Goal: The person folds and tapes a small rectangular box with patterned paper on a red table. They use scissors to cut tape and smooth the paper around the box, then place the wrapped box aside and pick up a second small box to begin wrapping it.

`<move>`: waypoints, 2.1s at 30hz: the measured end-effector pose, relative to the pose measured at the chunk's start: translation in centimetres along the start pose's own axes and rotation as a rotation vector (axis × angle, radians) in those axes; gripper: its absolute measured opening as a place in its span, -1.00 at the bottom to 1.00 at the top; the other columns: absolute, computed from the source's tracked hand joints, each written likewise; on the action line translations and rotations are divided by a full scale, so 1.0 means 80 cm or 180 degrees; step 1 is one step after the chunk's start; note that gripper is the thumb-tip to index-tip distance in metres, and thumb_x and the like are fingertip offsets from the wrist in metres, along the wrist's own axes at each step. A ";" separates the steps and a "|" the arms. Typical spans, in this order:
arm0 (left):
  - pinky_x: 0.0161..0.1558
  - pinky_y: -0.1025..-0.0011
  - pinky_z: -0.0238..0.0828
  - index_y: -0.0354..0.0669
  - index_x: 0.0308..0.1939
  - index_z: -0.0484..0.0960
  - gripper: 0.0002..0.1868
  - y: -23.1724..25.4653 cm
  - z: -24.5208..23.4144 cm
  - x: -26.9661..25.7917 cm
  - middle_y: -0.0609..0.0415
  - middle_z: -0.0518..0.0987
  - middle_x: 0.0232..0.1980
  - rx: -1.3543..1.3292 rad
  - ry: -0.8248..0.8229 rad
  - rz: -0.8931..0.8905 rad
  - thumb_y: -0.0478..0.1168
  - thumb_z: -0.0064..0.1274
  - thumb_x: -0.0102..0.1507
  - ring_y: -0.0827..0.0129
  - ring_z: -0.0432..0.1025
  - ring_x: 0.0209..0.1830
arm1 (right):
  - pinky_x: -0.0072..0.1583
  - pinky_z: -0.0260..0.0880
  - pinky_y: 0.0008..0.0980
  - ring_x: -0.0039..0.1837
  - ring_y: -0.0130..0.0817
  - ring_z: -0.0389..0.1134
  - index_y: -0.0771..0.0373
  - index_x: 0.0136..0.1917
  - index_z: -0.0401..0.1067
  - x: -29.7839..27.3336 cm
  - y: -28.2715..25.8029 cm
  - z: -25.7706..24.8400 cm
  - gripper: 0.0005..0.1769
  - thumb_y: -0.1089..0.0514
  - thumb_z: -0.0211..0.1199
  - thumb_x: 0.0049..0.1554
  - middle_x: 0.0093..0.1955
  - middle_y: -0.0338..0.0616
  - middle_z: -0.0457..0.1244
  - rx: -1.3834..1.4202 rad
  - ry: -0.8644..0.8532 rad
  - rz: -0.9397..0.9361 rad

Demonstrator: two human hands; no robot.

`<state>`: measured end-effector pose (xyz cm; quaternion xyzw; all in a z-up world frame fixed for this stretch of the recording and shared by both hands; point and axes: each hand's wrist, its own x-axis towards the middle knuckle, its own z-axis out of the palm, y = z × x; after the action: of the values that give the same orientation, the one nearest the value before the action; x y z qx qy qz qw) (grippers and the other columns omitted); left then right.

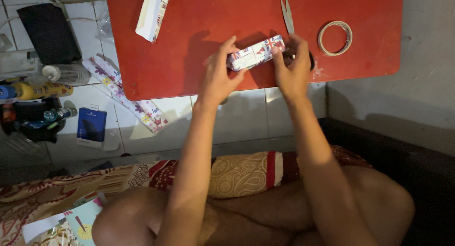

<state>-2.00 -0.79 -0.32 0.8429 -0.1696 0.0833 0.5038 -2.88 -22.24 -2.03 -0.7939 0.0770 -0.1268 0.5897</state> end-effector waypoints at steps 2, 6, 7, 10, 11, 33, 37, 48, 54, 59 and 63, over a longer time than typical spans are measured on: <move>0.32 0.11 0.35 -0.16 0.45 0.28 -0.14 0.004 0.001 0.001 0.01 0.61 0.16 0.0099 0.0071 0.0078 -0.33 0.39 0.14 0.12 0.52 0.22 | 0.14 0.43 -0.34 0.13 -0.35 0.31 0.36 0.33 0.26 -0.007 -0.008 0.006 -0.58 0.14 0.33 0.35 0.19 -0.04 0.25 -0.0361 0.0163 -0.0074; 0.32 0.03 0.28 -0.24 0.45 0.25 -0.14 0.018 -0.006 0.002 -0.13 0.55 0.27 0.0242 0.0204 0.0365 -0.32 0.37 0.14 -0.02 0.42 0.31 | 0.10 0.37 -0.24 0.06 -0.23 0.32 0.31 0.21 0.37 -0.028 -0.024 0.017 -0.79 0.28 0.30 0.34 0.10 0.02 0.19 -0.1051 0.0452 -0.0738; 0.32 0.06 0.31 -0.24 0.44 0.25 -0.17 0.023 -0.007 0.000 -0.19 0.51 0.30 0.0227 0.0340 0.0395 -0.32 0.34 0.16 -0.06 0.39 0.34 | 0.12 0.38 -0.25 0.09 -0.16 0.31 0.33 0.20 0.35 -0.033 -0.027 0.020 -0.77 0.29 0.29 0.31 0.12 0.07 0.16 -0.1158 0.0544 -0.0900; 0.32 0.13 0.38 -0.25 0.39 0.28 -0.30 0.037 0.000 -0.012 -0.31 0.43 0.33 0.0242 0.0714 0.0441 -0.34 0.26 0.22 -0.15 0.34 0.38 | 0.16 0.38 -0.23 0.17 -0.01 0.25 0.39 0.19 0.30 -0.044 -0.034 0.026 -0.71 0.32 0.30 0.25 0.17 0.21 0.10 -0.1485 0.0792 -0.1305; 0.31 0.13 0.39 -0.27 0.35 0.31 -0.37 0.039 0.005 -0.017 -0.30 0.44 0.30 0.0284 0.0818 0.0429 -0.35 0.23 0.24 -0.14 0.36 0.36 | 0.17 0.36 -0.20 0.19 0.01 0.24 0.41 0.20 0.30 -0.046 -0.034 0.027 -0.68 0.30 0.31 0.24 0.19 0.24 0.09 -0.1600 0.0863 -0.1386; -0.01 0.14 0.50 -0.09 -0.15 0.62 -0.84 -0.106 0.098 -0.154 -0.10 0.62 -0.05 0.1218 -0.0792 -0.1020 -0.16 0.03 0.26 -0.01 0.53 -0.04 | 0.00 0.19 -0.10 -0.03 -0.03 0.23 0.20 -0.07 0.34 -0.059 0.018 0.054 -0.81 0.20 0.34 0.14 -0.10 -0.03 0.18 -0.2118 -0.0291 -0.2109; 0.18 0.04 0.40 -0.08 0.13 0.56 -0.57 -0.149 0.121 -0.169 -0.23 0.38 0.32 0.1505 -0.1864 -0.1904 -0.08 0.05 0.20 -0.10 0.34 0.27 | -0.03 0.18 -0.11 -0.06 -0.05 0.25 0.19 -0.07 0.34 -0.056 0.016 0.072 -0.82 0.10 0.29 0.18 -0.10 -0.08 0.22 -0.2126 0.0082 -0.1966; 0.45 -0.02 0.11 -0.02 0.41 0.40 -0.37 -0.223 0.186 -0.187 -0.19 0.11 0.62 0.1348 -0.1883 -0.2086 -0.15 0.00 0.21 -0.06 -0.04 0.65 | -0.06 0.16 -0.09 -0.13 -0.03 0.25 0.18 -0.09 0.35 -0.059 0.036 0.079 -0.77 -0.03 0.14 0.23 -0.14 -0.04 0.23 -0.2326 0.0408 -0.2005; 0.56 0.08 0.03 -0.02 0.53 0.28 -0.32 -0.224 0.161 -0.186 -0.12 0.16 0.65 0.1145 -0.0816 -0.1728 -0.13 -0.02 0.29 0.02 0.01 0.68 | -0.09 0.14 -0.11 -0.16 -0.07 0.25 0.20 -0.11 0.35 -0.055 0.032 0.081 -0.73 -0.05 0.12 0.23 -0.18 -0.09 0.22 -0.2358 0.0413 -0.2016; 0.67 0.19 0.06 0.02 0.62 0.26 -0.41 -0.228 0.158 -0.180 -0.03 0.29 0.68 0.0019 0.0232 -0.1649 -0.11 -0.13 0.48 0.15 0.12 0.73 | -0.11 0.12 -0.11 -0.19 -0.08 0.22 0.20 -0.14 0.34 -0.054 0.040 0.079 -0.70 -0.08 0.11 0.21 -0.23 -0.07 0.19 -0.2447 0.0458 -0.2072; 0.42 0.10 0.25 -0.16 0.39 0.41 -0.51 -0.206 0.160 -0.174 -0.20 0.43 0.43 0.1406 -0.1838 -0.1899 -0.14 -0.13 0.37 0.00 0.31 0.46 | -0.10 0.14 -0.08 -0.18 -0.05 0.22 0.18 -0.13 0.35 -0.060 0.046 0.077 -0.73 -0.06 0.14 0.21 -0.21 -0.04 0.19 -0.2419 0.0341 -0.1979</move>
<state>-9.23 -2.03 -24.32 0.9306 -0.0313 -0.2690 0.2464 -5.54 -16.37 -7.73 -0.9306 -0.0925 -0.3003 0.1879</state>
